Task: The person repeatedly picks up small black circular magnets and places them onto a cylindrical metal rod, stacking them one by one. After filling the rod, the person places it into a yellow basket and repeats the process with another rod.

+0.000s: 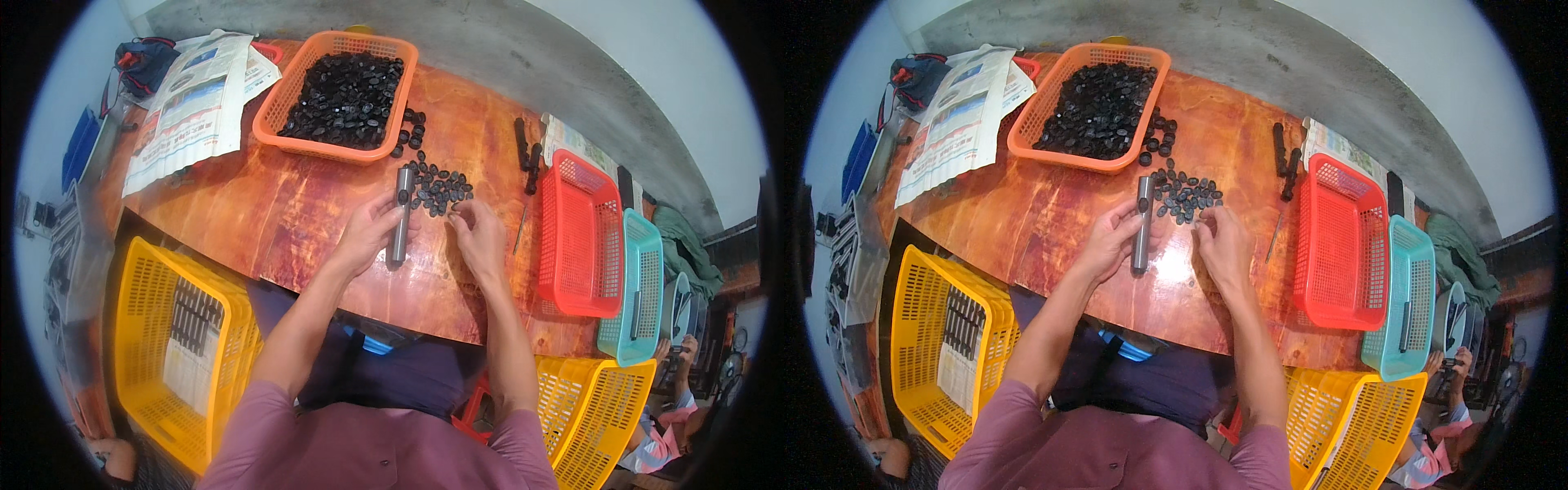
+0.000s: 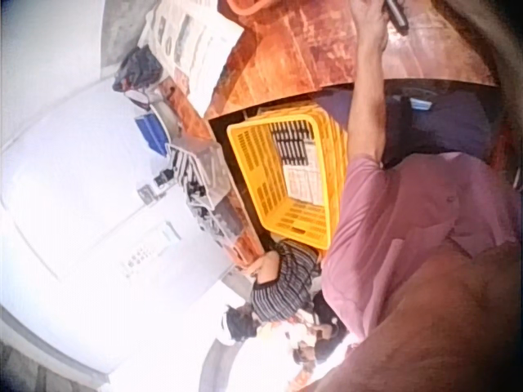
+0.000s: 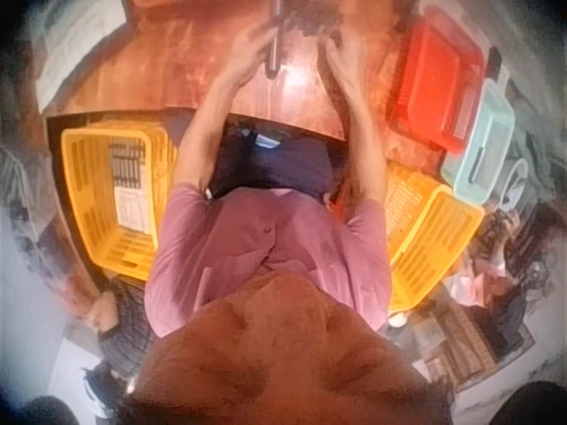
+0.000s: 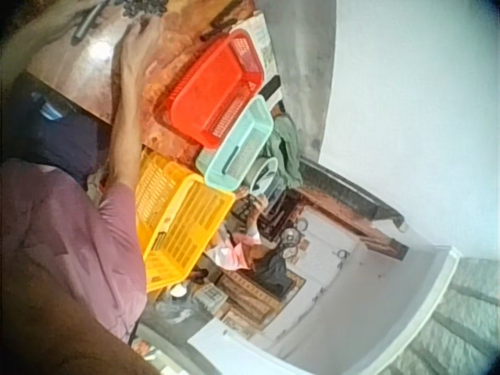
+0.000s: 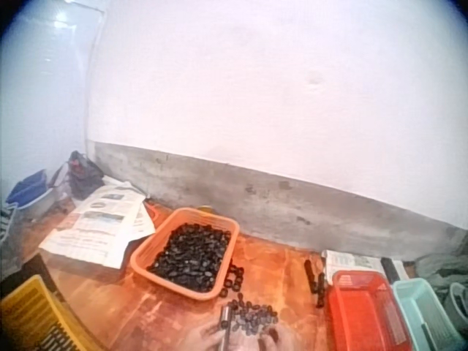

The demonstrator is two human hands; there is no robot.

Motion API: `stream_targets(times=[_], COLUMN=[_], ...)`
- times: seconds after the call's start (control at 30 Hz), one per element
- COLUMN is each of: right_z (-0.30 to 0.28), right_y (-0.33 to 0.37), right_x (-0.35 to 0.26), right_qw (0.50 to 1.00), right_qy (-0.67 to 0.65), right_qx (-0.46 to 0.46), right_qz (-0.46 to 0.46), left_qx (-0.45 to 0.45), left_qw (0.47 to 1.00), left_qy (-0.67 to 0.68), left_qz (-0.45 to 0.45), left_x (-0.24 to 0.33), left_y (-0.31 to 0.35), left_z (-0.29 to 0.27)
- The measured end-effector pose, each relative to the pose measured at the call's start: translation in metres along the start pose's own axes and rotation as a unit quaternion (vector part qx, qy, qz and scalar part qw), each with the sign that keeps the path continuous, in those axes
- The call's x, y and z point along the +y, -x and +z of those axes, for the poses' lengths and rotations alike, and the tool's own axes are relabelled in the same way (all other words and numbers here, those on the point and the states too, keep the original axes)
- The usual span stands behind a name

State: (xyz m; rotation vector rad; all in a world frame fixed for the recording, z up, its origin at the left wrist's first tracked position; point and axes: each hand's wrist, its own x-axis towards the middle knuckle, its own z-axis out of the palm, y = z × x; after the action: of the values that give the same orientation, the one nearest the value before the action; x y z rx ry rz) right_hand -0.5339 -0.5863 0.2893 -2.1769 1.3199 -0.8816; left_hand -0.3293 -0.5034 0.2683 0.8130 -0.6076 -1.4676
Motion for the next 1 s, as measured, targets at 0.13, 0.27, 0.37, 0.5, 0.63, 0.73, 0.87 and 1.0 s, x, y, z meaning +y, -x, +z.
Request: stream_targets(times=[0.13,0.27,0.37,0.5,0.63,0.73,0.87,1.0], right_z=[0.006,0.02,0.024,0.014,0.01,0.005,0.008,0.01], right_y=[-0.002,-0.004,-0.002,0.0,0.004,0.006,0.009,0.009], right_x=[-0.017,-0.01,-0.003,-0.001,0.003,-0.002,-0.001,0.0], right_qw=[0.999,0.995,0.994,0.995,0.999,1.0,0.998,0.999], right_qy=[0.039,0.049,0.017,-0.002,-0.039,-0.016,0.034,-0.015], right_qx=[-0.013,0.03,0.062,0.066,0.028,-0.004,-0.016,-0.005], right_qz=[-0.023,-0.076,-0.092,-0.076,-0.001,-0.002,-0.057,-0.04], left_qx=[-0.003,-0.018,-0.017,-0.017,-0.018,-0.018,-0.023,-0.02], left_qw=[1.0,1.0,1.0,1.0,1.0,1.0,0.999,0.999], left_qy=[0.002,0.003,0.013,0.01,0.015,0.012,0.024,0.015], left_qz=[0.005,-0.005,-0.013,-0.02,-0.018,-0.02,-0.02,-0.021], left_x=[-0.001,-0.002,-0.001,0.005,0.005,0.005,0.004,0.003], left_y=[0.001,0.0,0.0,0.002,0.002,0.002,0.001,-0.001], left_z=[0.001,-0.002,-0.001,0.002,0.002,0.001,0.001,-0.001])
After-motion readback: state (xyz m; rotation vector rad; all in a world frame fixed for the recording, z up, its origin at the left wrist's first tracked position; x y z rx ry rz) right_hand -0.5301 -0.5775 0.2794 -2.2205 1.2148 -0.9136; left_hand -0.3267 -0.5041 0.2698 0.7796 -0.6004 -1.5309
